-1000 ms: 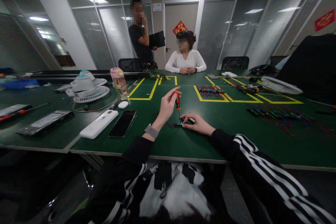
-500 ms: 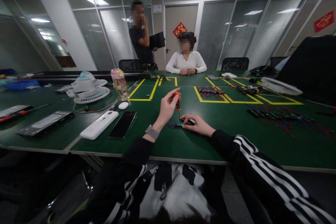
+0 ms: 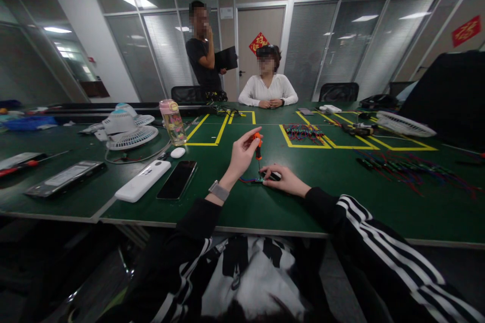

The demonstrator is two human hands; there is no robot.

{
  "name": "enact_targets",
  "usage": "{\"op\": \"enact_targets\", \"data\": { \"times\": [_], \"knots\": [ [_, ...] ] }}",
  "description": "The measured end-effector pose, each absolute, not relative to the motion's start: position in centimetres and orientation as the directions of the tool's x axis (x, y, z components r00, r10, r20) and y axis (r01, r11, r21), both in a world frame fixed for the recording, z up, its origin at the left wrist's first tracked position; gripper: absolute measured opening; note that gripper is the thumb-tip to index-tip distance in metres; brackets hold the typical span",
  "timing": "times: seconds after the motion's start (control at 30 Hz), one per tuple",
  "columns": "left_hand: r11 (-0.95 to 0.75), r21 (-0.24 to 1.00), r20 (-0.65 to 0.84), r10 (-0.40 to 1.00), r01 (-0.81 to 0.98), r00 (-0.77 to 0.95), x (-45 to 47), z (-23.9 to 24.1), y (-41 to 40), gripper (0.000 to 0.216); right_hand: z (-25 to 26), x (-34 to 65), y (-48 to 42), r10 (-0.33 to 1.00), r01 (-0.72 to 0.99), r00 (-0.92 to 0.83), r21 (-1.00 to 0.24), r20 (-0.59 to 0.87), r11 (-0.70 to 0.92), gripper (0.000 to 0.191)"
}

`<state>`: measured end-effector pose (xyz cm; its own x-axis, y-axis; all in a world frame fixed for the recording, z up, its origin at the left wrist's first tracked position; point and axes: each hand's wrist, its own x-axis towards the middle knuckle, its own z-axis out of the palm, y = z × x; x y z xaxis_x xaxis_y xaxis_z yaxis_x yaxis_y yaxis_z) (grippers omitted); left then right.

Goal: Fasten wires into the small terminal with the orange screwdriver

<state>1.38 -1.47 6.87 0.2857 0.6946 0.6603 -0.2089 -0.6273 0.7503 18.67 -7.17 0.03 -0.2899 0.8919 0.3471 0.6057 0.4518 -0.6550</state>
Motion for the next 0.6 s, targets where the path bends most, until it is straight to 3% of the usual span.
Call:
{"op": "enact_targets", "data": {
  "times": [0.17, 0.43, 0.6],
  "knots": [
    [-0.709, 0.702, 0.706, 0.679, -0.069, 0.201, 1.15, 7.04, -1.91, 0.024, -0.08, 18.65, -7.09, 0.893, 0.6, -0.284, -0.661, 0.351, 0.45, 0.016],
    [-0.602, 0.772, 0.634, 0.713, -0.204, 0.298, 1.32, 7.04, -1.76, 0.033, -0.17, 18.7, -7.06, 0.892, 0.597, -0.278, -0.664, 0.356, 0.451, 0.018],
    [-0.698, 0.709, 0.7, 0.679, -0.1, 0.219, 1.24, 6.91, -1.89, 0.024, -0.19, 18.69, -7.05, 0.895, 0.597, -0.278, -0.666, 0.35, 0.446, 0.018]
  ]
}}
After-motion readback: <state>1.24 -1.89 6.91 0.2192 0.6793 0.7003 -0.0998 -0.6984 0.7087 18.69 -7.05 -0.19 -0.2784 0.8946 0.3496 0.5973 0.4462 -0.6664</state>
